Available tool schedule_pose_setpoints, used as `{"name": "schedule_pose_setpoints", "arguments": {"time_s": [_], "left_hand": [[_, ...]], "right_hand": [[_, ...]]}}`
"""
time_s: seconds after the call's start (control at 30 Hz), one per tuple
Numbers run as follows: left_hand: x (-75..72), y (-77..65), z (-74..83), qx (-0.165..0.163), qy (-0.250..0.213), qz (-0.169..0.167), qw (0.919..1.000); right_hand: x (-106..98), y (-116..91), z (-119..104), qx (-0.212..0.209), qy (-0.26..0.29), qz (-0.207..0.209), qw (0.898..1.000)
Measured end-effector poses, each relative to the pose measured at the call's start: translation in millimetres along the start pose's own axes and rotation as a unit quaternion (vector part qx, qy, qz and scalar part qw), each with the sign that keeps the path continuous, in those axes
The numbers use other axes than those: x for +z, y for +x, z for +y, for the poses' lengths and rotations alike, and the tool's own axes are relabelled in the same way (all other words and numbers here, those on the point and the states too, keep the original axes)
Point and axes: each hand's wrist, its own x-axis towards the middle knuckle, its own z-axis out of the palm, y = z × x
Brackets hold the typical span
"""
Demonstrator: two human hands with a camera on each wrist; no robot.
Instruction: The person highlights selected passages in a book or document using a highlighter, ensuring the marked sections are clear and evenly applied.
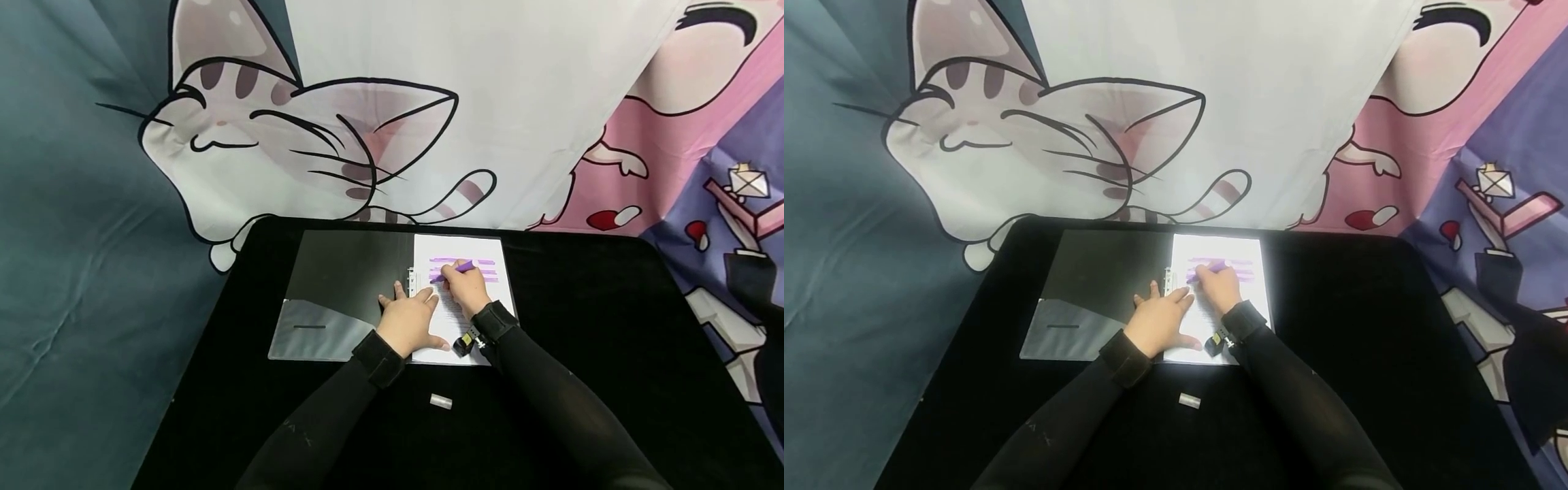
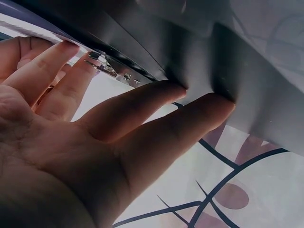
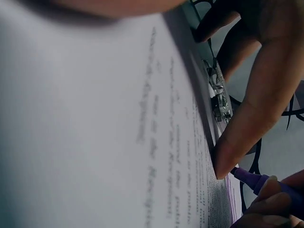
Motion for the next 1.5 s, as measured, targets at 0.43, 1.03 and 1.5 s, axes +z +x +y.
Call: {"name": "schedule_pose_setpoints", "arguments": {"time_s": [0.43, 1.03, 1.5], "left_hand": [[-2.5, 1.3, 0.1, 0.005, -0.02, 0.013, 0.9997], [-4.9, 0.9, 1.1, 0.004, -0.023, 0.001, 0.9997], [-4.7, 0.3, 2.1, 0.002, -0.023, 0.0, 0.9997]], "right_hand": [[-5.0, -5.6, -4.9, -0.026, 0.035, -0.03, 0.999], [0.6, -1.3, -3.7, -0.021, -0.037, -0.001, 0.999], [1.2, -1.6, -4.7, -0.013, -0.038, 0.002, 0.999]]}}
